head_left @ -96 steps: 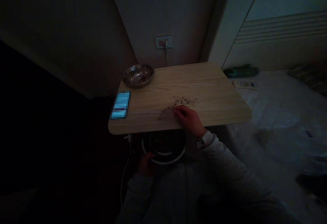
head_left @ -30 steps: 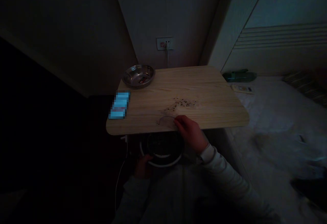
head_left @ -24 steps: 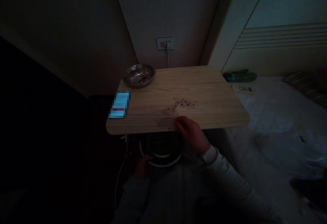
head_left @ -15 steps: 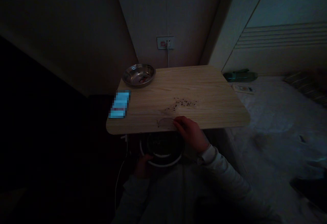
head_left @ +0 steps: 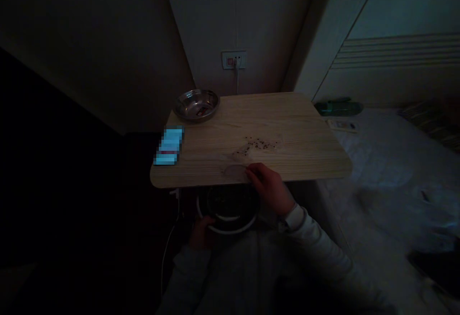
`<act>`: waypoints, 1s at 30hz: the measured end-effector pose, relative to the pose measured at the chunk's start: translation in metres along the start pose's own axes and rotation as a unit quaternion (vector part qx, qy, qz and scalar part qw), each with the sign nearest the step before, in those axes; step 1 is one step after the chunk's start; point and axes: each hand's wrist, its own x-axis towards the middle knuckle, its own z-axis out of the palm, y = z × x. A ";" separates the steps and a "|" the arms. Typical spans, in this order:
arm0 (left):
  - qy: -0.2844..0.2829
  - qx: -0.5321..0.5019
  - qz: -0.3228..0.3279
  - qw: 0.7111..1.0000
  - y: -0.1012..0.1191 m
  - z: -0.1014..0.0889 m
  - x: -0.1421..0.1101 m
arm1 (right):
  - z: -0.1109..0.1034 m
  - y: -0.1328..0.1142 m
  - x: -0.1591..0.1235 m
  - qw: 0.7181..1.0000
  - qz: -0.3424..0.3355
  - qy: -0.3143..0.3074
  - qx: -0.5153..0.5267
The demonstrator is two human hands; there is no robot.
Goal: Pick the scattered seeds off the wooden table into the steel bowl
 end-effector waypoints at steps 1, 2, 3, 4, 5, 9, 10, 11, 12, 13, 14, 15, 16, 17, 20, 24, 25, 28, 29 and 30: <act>-0.001 -0.005 0.001 1.000 0.000 0.000 0.000 | -0.001 0.000 0.002 1.000 0.006 0.005 -0.001; 0.000 -0.010 -0.003 1.000 0.000 0.001 0.000 | -0.001 0.000 0.005 1.000 0.010 0.007 -0.005; 0.004 -0.013 -0.009 1.000 0.001 0.001 0.000 | -0.001 0.000 0.007 1.000 0.012 0.008 -0.009; 0.010 -0.014 -0.014 1.000 0.001 0.001 0.000 | -0.001 0.000 0.009 1.000 0.011 0.006 -0.015; 0.013 -0.014 -0.019 1.000 0.002 0.002 0.000 | -0.001 0.000 0.011 1.000 0.007 0.003 -0.020; 0.015 -0.009 -0.022 1.000 0.002 0.000 0.001 | 0.001 -0.003 0.014 0.999 -0.010 -0.016 -0.036; 0.015 -0.008 -0.021 1.000 0.001 -0.001 0.002 | 0.001 -0.004 0.014 0.999 -0.013 -0.021 -0.038; 0.014 -0.007 -0.022 1.000 0.001 -0.003 0.004 | 0.001 -0.004 0.013 0.999 -0.015 -0.025 -0.037; 0.011 -0.005 -0.023 1.000 -0.001 -0.005 0.006 | 0.001 -0.005 0.012 0.999 -0.017 -0.027 -0.035; 0.004 -0.002 -0.025 1.000 -0.002 -0.008 0.008 | 0.001 -0.005 0.011 0.999 -0.017 -0.029 -0.032; -0.004 0.002 -0.029 1.000 -0.003 -0.010 0.010 | 0.001 -0.006 0.010 0.999 -0.017 -0.029 -0.029; -0.007 0.007 -0.030 0.999 -0.004 -0.012 0.012 | 0.001 -0.006 0.009 0.999 -0.015 -0.028 -0.026; -0.007 0.010 -0.029 1.000 -0.005 -0.013 0.013 | 0.001 -0.006 0.009 0.999 -0.014 -0.025 -0.025; -0.006 0.014 -0.029 0.999 -0.005 -0.013 0.014 | 0.001 -0.006 0.008 0.999 -0.011 -0.023 -0.025; 0.006 0.018 -0.048 0.999 -0.005 -0.011 0.013 | 0.001 -0.006 0.008 0.999 -0.009 -0.022 -0.024; -0.001 0.005 -0.059 0.998 -0.003 -0.006 0.008 | 0.002 -0.007 0.007 0.999 -0.016 -0.031 -0.018; -0.004 0.004 -0.055 0.998 -0.002 -0.005 0.007 | 0.003 -0.007 0.007 0.999 -0.019 -0.031 -0.019; 0.021 0.005 -0.042 0.999 0.000 -0.001 0.004 | 0.004 -0.008 0.006 0.999 -0.026 -0.031 -0.030; 0.035 0.004 -0.038 0.999 0.000 0.000 0.003 | 0.004 -0.009 0.006 0.999 -0.027 -0.032 -0.033; 0.042 0.004 -0.037 0.998 0.001 0.001 0.002 | 0.004 -0.009 0.006 0.998 -0.028 -0.034 -0.034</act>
